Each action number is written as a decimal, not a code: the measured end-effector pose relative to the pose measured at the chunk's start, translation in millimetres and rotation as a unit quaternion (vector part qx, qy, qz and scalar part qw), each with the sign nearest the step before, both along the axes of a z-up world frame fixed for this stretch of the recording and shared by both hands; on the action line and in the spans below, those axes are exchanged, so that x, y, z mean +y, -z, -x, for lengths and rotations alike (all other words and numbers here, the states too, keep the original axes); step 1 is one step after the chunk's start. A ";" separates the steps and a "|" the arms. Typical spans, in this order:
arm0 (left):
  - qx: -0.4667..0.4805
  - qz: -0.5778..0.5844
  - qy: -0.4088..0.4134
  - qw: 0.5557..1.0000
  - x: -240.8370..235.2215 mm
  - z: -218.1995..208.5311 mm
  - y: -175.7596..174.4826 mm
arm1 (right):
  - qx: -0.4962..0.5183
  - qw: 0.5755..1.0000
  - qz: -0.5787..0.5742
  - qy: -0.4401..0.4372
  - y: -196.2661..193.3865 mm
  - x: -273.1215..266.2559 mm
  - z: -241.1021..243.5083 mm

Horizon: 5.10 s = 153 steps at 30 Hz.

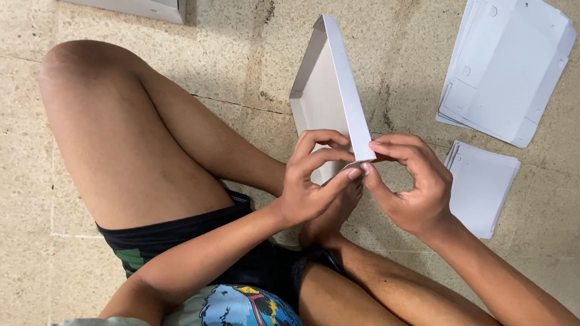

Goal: The person sits on the floor and assembles a white cardboard box by folding its flaps and securing them with adhesive tabs. They manipulate the flat box piece, fold the sides up, and press the tabs to lock the structure.

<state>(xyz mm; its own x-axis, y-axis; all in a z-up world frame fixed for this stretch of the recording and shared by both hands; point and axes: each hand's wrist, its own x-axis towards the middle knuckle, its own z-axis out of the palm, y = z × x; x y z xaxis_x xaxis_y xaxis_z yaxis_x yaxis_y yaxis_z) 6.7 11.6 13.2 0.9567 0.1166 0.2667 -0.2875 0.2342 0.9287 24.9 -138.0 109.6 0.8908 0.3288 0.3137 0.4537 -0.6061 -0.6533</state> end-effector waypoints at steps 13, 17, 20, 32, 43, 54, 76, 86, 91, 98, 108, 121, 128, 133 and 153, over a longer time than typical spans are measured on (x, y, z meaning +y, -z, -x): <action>-0.255 -0.126 0.013 0.959 -9.1 6.9 10.0 | 0.167 0.982 -0.073 0.038 8.6 -6.8 3.5; -0.327 -0.169 0.071 0.927 -1.8 1.8 7.4 | 0.124 0.984 -0.056 0.119 32.2 -40.0 4.9; -0.250 -0.185 0.072 0.948 7.6 -5.4 12.6 | 0.126 0.974 -0.085 0.166 34.0 -39.0 3.7; 0.296 0.218 0.041 0.929 64.4 -86.2 71.4 | 0.260 0.948 -0.127 0.131 27.0 -25.8 12.3; 0.286 0.319 0.070 0.901 37.0 -76.9 115.7 | 0.222 0.935 -0.165 0.222 25.9 -41.8 7.9; 0.255 0.417 0.242 0.838 32.9 -63.8 58.5 | 0.212 0.931 -0.195 0.226 15.0 -22.7 6.3; 0.137 0.024 -0.061 0.988 147.1 -86.6 5.3 | 0.278 0.878 -0.259 0.292 33.3 -20.2 1.6; -0.041 -0.229 0.136 0.963 25.3 4.6 -15.9 | 0.477 0.805 -0.216 0.279 -3.3 33.4 -3.2; 0.031 -0.189 0.101 0.976 -2.2 30.5 -4.1 | 0.521 0.779 -0.205 0.282 24.6 14.5 4.8; -0.070 -0.170 0.117 0.976 -11.6 35.2 24.4 | 0.491 0.782 -0.234 0.304 22.8 -0.3 15.7; 0.025 -0.131 0.147 0.980 -5.7 24.7 58.2 | 0.476 0.824 -0.109 0.287 49.8 -23.5 19.3; 0.057 -0.091 0.109 0.988 -2.5 21.3 52.9 | 0.445 0.832 -0.192 0.270 44.4 -11.1 20.0; 0.052 -0.104 0.112 0.987 -6.7 17.0 55.9 | 0.455 0.827 -0.172 0.281 31.3 -10.2 16.9; 0.070 -0.076 0.112 0.988 -6.0 14.4 56.6 | 0.427 0.861 -0.066 0.268 42.2 -20.4 17.3; 0.082 -0.066 0.132 0.986 -3.4 15.2 54.0 | 0.410 0.873 -0.105 0.241 57.2 -27.1 29.5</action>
<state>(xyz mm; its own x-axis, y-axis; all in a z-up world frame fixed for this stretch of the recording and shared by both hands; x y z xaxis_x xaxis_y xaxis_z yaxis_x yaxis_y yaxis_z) -8.5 8.2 -40.7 0.9806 -0.1675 0.1019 -0.0760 0.1546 0.9851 -4.6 -165.1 52.4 0.8633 -0.1340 -0.4866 -0.4937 -0.4247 -0.7588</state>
